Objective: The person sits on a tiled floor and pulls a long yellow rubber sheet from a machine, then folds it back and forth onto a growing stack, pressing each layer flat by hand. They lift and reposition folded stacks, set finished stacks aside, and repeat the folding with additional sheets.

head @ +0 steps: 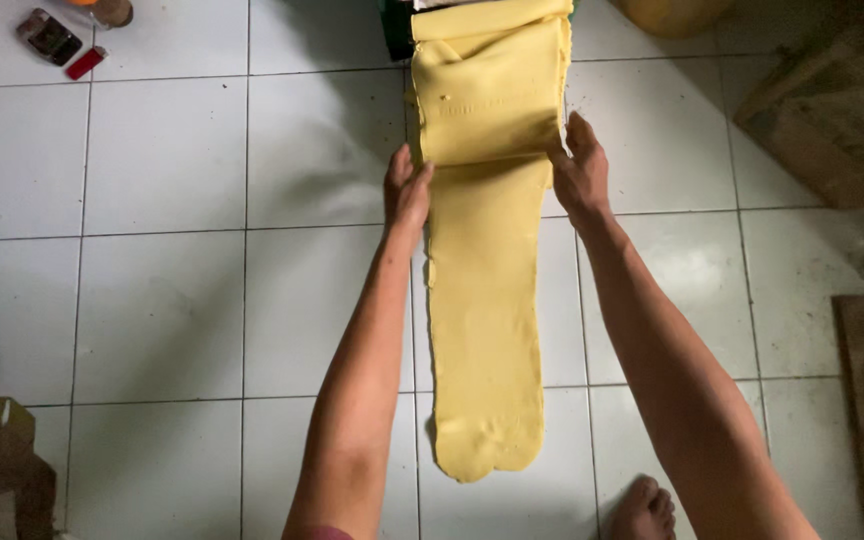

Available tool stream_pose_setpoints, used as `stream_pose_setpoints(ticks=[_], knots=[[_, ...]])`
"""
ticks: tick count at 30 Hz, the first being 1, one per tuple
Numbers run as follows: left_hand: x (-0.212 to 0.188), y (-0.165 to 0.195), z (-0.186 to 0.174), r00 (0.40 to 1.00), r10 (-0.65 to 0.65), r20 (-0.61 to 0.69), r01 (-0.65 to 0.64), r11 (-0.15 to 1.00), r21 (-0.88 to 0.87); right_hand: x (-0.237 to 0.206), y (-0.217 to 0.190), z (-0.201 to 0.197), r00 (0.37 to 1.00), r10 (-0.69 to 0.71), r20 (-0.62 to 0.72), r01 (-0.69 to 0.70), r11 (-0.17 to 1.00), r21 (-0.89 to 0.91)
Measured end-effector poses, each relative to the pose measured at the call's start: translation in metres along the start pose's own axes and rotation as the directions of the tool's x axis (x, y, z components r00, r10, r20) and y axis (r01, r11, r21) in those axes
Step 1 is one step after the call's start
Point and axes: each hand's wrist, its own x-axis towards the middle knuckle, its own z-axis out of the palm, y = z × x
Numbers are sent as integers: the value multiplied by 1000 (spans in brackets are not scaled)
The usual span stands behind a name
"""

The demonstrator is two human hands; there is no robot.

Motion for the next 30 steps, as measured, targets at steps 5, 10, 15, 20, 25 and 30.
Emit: stream_pose_setpoints(ticks=[5, 10, 15, 20, 25, 30], knots=[[4, 10, 36, 980, 166, -107, -156, 983, 99, 12, -17, 32, 985, 28, -171, -77, 955, -285], [15, 15, 32, 980, 7, -199, 15, 994, 110, 25, -29, 29, 951, 301, -77, -310, 921, -237], [36, 24, 20, 999, -17, -45, 22, 993, 119, 46, -47, 12, 954, 167, 250, -190, 979, 70], [38, 44, 12, 995, 98, 7, -97, 993, -71, 48, -60, -13, 858, 167, 487, -443, 721, 533], [37, 76, -7, 942, -214, 259, 271, 940, -207, 46, -57, -20, 786, 328, 524, -577, 694, 431], [28, 91, -3, 930, 3, 367, 65, 983, -173, 52, -49, -28, 880, 116, 461, -391, 728, 563]])
